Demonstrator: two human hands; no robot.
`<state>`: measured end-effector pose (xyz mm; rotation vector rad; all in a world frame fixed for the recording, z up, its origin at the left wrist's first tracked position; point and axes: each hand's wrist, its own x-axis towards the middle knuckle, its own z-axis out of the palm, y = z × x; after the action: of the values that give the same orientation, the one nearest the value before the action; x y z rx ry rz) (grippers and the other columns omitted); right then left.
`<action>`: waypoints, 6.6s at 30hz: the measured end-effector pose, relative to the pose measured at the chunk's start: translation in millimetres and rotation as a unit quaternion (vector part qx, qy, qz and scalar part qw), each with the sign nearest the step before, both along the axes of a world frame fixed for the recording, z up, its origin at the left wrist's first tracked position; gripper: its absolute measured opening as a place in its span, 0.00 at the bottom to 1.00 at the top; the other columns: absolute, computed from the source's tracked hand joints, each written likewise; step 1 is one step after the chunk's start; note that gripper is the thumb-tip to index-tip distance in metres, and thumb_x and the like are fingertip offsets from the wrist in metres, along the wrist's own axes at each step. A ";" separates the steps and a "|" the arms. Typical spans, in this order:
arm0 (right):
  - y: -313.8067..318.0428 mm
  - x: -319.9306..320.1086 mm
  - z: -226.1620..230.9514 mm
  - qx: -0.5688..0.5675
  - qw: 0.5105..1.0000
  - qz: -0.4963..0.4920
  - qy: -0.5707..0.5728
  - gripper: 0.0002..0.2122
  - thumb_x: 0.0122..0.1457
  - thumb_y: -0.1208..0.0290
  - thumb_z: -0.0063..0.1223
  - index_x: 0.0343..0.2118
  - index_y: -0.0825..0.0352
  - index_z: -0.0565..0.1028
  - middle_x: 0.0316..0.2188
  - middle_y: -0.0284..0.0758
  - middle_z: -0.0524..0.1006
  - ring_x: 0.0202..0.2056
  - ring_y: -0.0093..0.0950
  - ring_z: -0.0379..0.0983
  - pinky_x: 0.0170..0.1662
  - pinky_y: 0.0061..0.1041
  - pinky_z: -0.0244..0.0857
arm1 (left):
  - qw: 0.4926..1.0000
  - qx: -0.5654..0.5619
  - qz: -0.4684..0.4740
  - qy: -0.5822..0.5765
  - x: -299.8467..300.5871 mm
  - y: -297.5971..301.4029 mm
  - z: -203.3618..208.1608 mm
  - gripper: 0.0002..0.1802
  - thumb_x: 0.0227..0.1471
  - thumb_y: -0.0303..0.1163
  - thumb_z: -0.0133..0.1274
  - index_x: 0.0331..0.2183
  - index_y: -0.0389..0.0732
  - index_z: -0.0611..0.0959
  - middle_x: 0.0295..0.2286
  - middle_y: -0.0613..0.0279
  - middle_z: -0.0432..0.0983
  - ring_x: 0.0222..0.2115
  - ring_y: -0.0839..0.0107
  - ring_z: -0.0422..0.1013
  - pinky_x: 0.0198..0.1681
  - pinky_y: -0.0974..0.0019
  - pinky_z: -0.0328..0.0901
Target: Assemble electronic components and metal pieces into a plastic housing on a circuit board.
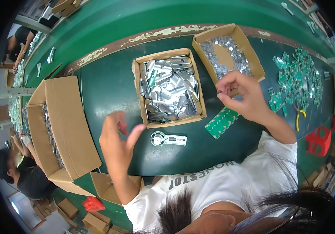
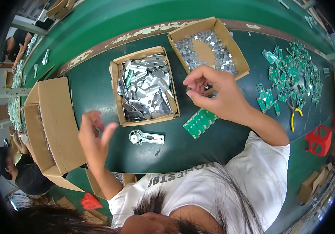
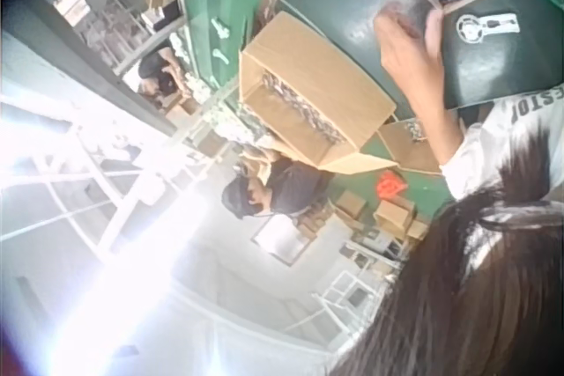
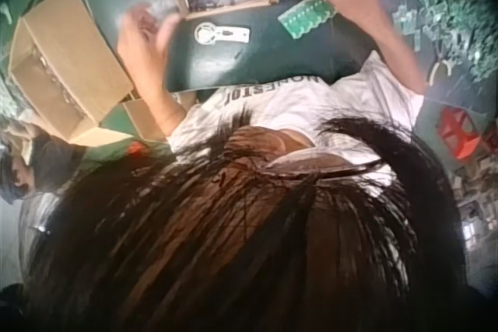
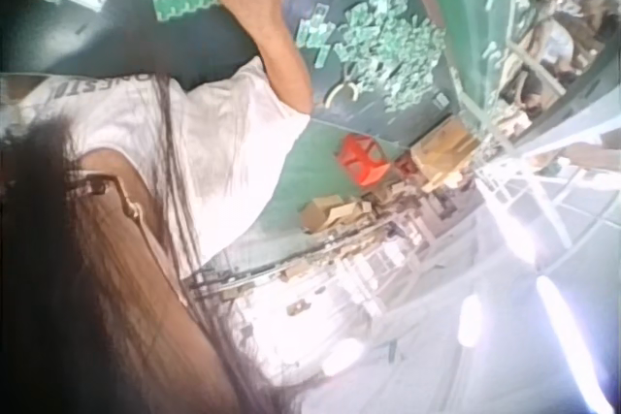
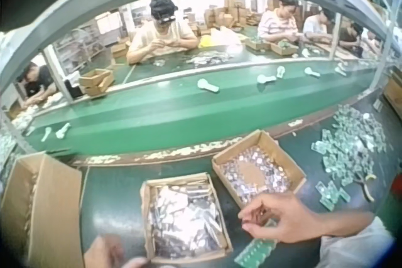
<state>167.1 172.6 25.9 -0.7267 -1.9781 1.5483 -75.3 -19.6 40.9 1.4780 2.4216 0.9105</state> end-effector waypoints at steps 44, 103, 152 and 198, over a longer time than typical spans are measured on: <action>-10.0 -48.9 -3.1 0.326 0.939 0.075 0.081 0.07 0.45 0.79 0.62 0.29 0.70 0.77 0.24 0.36 0.76 0.23 0.27 0.73 0.24 0.22 0.65 | 0.807 0.127 -0.115 -0.565 44.2 63.0 -17.0 0.06 0.52 0.22 0.54 0.33 0.31 0.79 0.31 0.61 0.78 0.31 0.77 0.73 0.33 0.76 0.66; -22.9 -34.8 14.2 0.150 0.974 0.164 0.047 0.06 0.45 0.77 0.63 0.28 0.67 0.78 0.30 0.33 0.60 0.29 0.23 0.59 0.30 0.18 0.57 | 0.748 0.034 -0.025 -0.663 54.9 12.6 -1.5 0.08 0.53 0.22 0.51 0.36 0.28 0.78 0.30 0.57 0.78 0.30 0.75 0.74 0.35 0.72 0.72; -70.9 -26.3 -31.0 0.084 0.962 0.204 0.158 0.23 0.51 0.77 0.59 0.49 0.65 0.61 0.34 0.38 0.73 0.33 0.32 0.69 0.38 0.31 0.60 | 0.727 0.069 -0.052 -0.681 110.1 -36.3 -19.7 0.15 0.49 0.14 0.51 0.41 0.28 0.73 0.33 0.58 0.76 0.32 0.78 0.72 0.37 0.75 0.67; -60.2 20.2 -22.3 -0.206 0.962 0.169 0.057 0.07 0.54 0.85 0.50 0.36 0.73 0.70 0.33 0.33 0.71 0.33 0.19 0.71 0.33 0.18 0.67 | 0.774 0.083 -0.087 -0.622 129.3 -9.3 -36.7 0.09 0.45 0.13 0.54 0.32 0.27 0.74 0.43 0.50 0.69 0.26 0.77 0.74 0.29 0.76 0.69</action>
<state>187.4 112.4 3.6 -0.4507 -1.7790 2.1944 54.0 -28.8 4.2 0.6403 1.2024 1.4262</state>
